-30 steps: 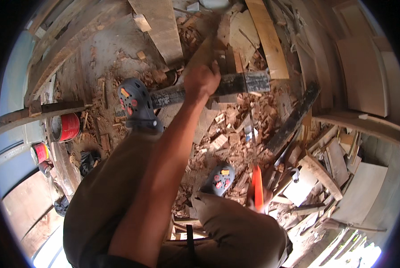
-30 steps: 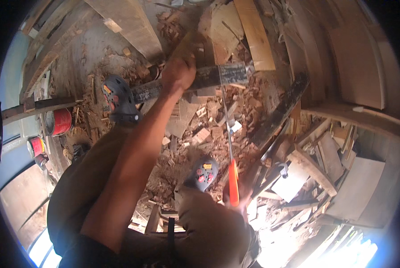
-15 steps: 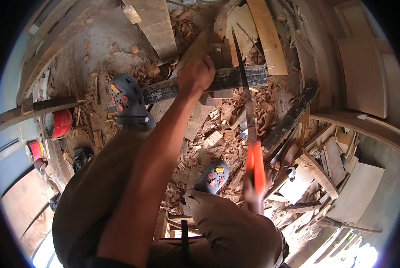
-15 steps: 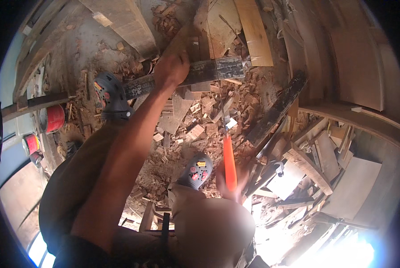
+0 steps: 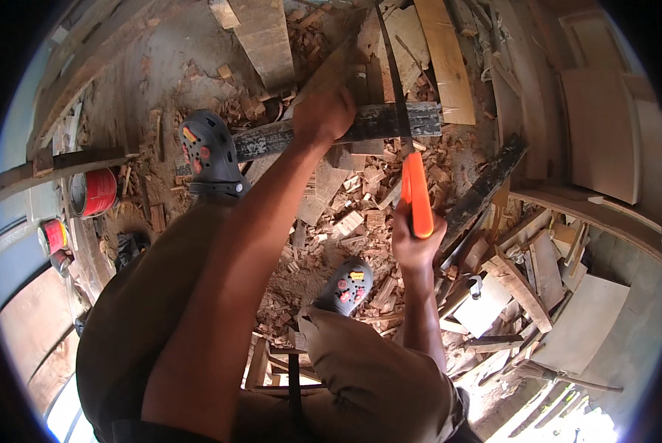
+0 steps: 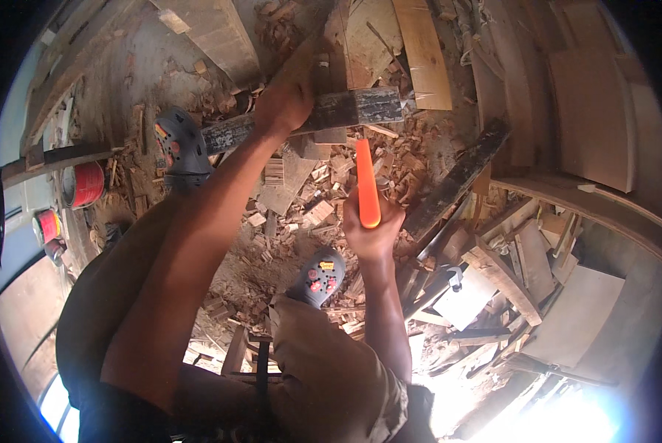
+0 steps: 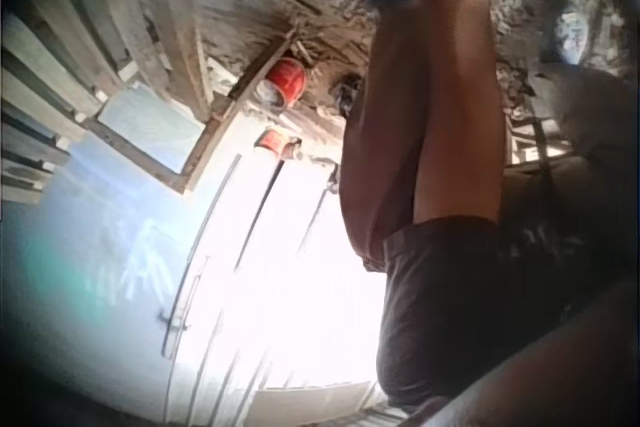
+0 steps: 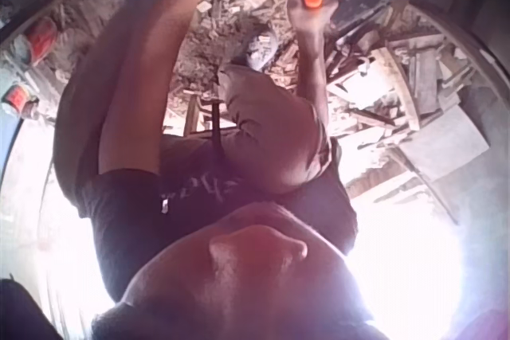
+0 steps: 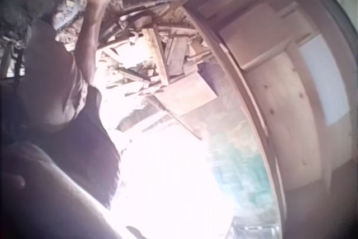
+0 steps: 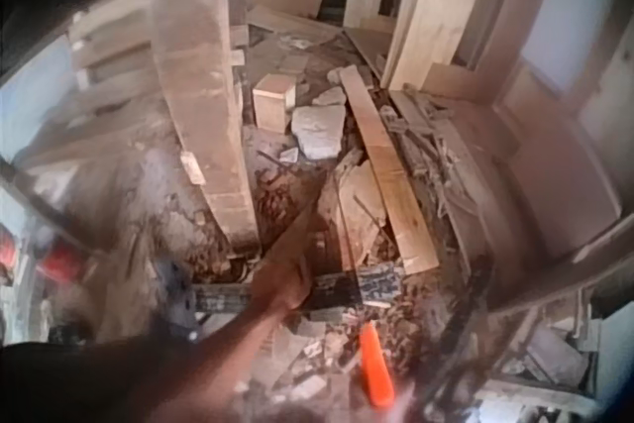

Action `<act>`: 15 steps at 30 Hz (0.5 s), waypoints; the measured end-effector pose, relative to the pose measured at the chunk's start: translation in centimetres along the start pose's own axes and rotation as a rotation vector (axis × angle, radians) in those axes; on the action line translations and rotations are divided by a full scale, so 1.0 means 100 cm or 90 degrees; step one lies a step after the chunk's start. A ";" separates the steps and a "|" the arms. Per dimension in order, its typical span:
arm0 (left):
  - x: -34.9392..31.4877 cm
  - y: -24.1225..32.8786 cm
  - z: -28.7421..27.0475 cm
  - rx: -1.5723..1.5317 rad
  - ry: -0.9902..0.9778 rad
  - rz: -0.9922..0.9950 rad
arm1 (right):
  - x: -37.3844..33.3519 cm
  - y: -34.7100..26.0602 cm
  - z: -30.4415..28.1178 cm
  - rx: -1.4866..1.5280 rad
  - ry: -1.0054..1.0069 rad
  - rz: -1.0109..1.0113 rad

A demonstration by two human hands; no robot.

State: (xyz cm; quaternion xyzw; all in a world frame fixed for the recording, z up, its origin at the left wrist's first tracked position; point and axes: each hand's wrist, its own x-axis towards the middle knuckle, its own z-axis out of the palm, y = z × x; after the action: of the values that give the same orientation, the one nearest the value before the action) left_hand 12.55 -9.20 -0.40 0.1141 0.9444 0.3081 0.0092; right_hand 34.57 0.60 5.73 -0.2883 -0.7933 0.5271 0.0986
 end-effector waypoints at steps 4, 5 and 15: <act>0.004 -0.002 0.003 0.024 -0.033 -0.049 | -0.117 0.078 -0.050 -0.321 -0.014 -0.139; 0.004 0.001 0.007 0.008 0.009 -0.040 | -0.140 0.095 -0.059 -0.337 0.003 -0.120; 0.005 -0.008 0.002 0.021 -0.031 -0.027 | -0.098 0.028 -0.047 -0.544 -0.041 -0.143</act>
State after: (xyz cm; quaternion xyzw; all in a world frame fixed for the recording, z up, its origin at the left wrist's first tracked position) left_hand 11.88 -9.58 -0.96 0.1016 0.9512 0.2891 0.0364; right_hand 45.74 -0.45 6.65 -0.1988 -0.9691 0.1463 0.0023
